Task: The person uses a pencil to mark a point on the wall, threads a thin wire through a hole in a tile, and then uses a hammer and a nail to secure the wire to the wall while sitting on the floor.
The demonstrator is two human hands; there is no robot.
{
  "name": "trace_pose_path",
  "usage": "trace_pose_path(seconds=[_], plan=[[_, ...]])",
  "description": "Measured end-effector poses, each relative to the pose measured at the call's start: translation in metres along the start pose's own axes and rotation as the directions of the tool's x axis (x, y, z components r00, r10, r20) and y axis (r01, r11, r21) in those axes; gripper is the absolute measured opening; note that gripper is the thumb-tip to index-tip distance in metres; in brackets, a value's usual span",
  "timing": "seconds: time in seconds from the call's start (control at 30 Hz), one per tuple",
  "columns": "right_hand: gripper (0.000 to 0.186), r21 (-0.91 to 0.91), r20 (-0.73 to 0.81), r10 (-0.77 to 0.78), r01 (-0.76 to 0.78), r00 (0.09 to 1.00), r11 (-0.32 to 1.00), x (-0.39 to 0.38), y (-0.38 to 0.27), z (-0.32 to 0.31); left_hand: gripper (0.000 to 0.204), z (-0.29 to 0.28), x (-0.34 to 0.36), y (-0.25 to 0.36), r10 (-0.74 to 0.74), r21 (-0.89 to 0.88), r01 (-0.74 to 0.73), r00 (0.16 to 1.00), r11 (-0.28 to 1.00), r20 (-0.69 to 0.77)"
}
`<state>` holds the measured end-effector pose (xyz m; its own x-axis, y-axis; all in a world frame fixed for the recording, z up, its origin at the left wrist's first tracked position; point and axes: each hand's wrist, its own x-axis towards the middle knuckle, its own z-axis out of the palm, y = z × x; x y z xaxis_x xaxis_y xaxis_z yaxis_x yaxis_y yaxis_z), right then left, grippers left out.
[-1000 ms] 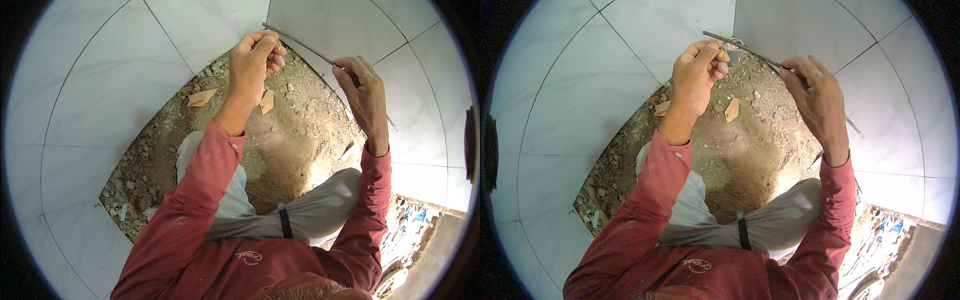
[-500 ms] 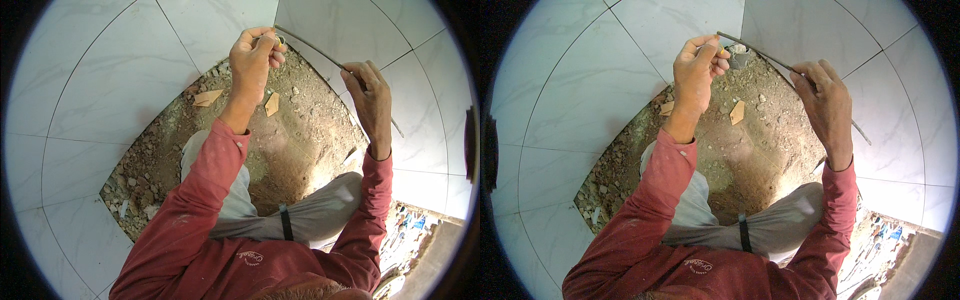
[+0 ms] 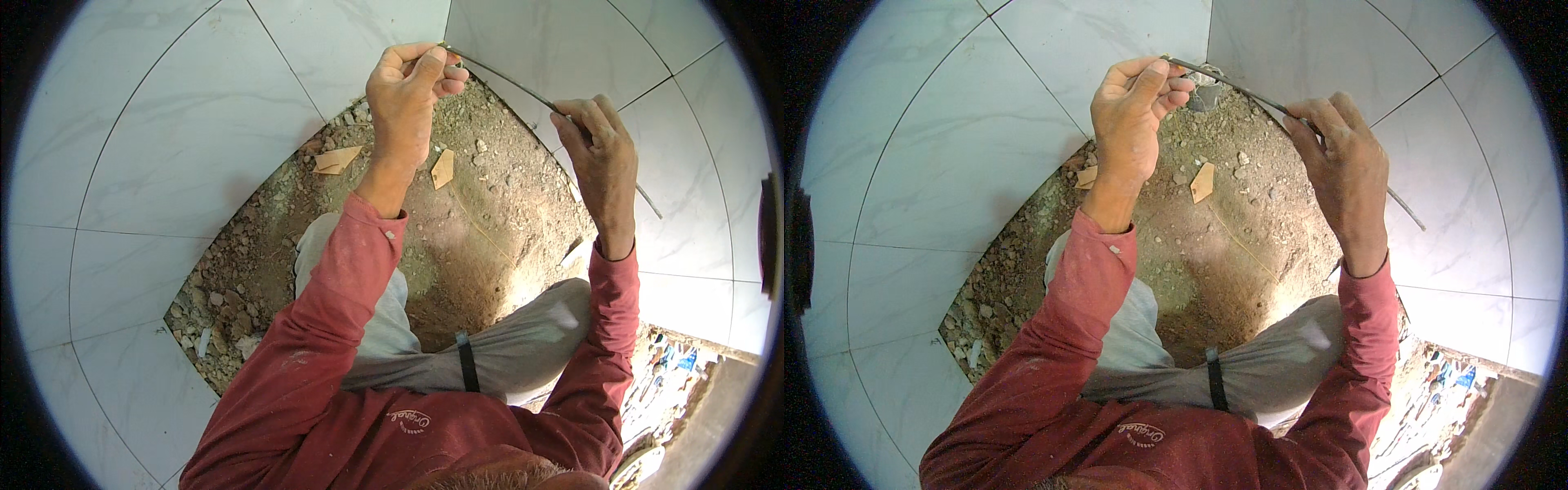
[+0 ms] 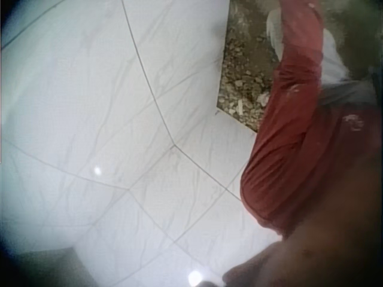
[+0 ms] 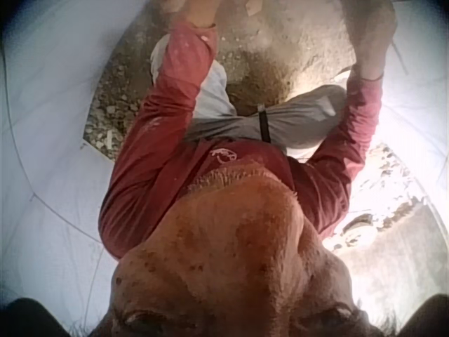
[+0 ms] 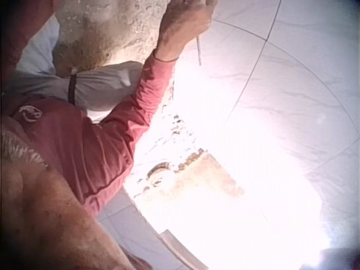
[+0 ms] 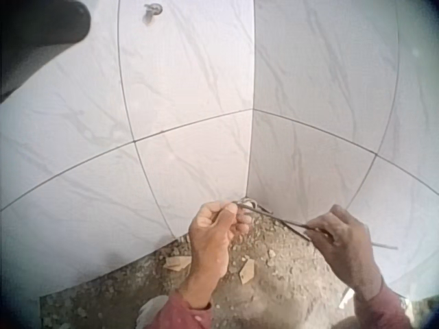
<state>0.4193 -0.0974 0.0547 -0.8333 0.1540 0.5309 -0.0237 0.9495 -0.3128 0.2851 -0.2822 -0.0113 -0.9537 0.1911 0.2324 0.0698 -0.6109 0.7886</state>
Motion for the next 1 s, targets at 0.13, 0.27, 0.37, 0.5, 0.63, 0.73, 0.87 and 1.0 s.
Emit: trace_pose_path(seconds=[0.13,0.27,0.37,0.5,0.63,0.73,0.87,1.0], plan=[[0.013,0.08,-0.082,0.004,0.002,0.997,0.997,0.002,0.001,0.005,0.026,0.003,-0.001,0.002,-0.049,-0.051,0.049,0.999,0.998,0.007],[0.019,0.484,0.21,0.246,-0.32,0.946,0.814,-0.001,0.004,0.011,0.022,0.01,-0.011,-0.005,-0.184,-0.173,0.204,0.975,0.964,0.12],[0.022,0.683,0.221,0.171,-0.278,0.96,0.676,0.001,-0.005,0.02,0.02,0.022,-0.02,-0.012,-0.257,-0.15,0.289,0.945,0.945,0.2],[0.022,0.726,0.216,0.215,-0.303,0.953,0.617,0.004,0.002,0.023,0.021,0.033,-0.031,-0.02,-0.281,-0.156,0.332,0.919,0.93,0.277],[0.022,0.745,0.148,0.174,-0.225,0.974,0.628,0.002,0.008,0.024,0.02,0.038,-0.036,-0.024,-0.291,-0.141,0.346,0.906,0.928,0.307],[0.022,0.723,0.157,0.169,-0.23,0.973,0.651,0.002,0.005,0.023,0.019,0.038,-0.037,-0.025,-0.289,-0.131,0.342,0.906,0.93,0.309],[0.024,0.714,0.2,0.159,-0.255,0.967,0.652,0.003,0.009,0.022,0.02,0.038,-0.038,-0.024,-0.288,-0.085,0.324,0.913,0.942,0.29],[0.023,0.721,0.193,0.138,-0.236,0.971,0.652,0.004,0.014,0.025,0.021,0.038,-0.036,-0.026,-0.281,-0.053,0.306,0.92,0.951,0.272]])
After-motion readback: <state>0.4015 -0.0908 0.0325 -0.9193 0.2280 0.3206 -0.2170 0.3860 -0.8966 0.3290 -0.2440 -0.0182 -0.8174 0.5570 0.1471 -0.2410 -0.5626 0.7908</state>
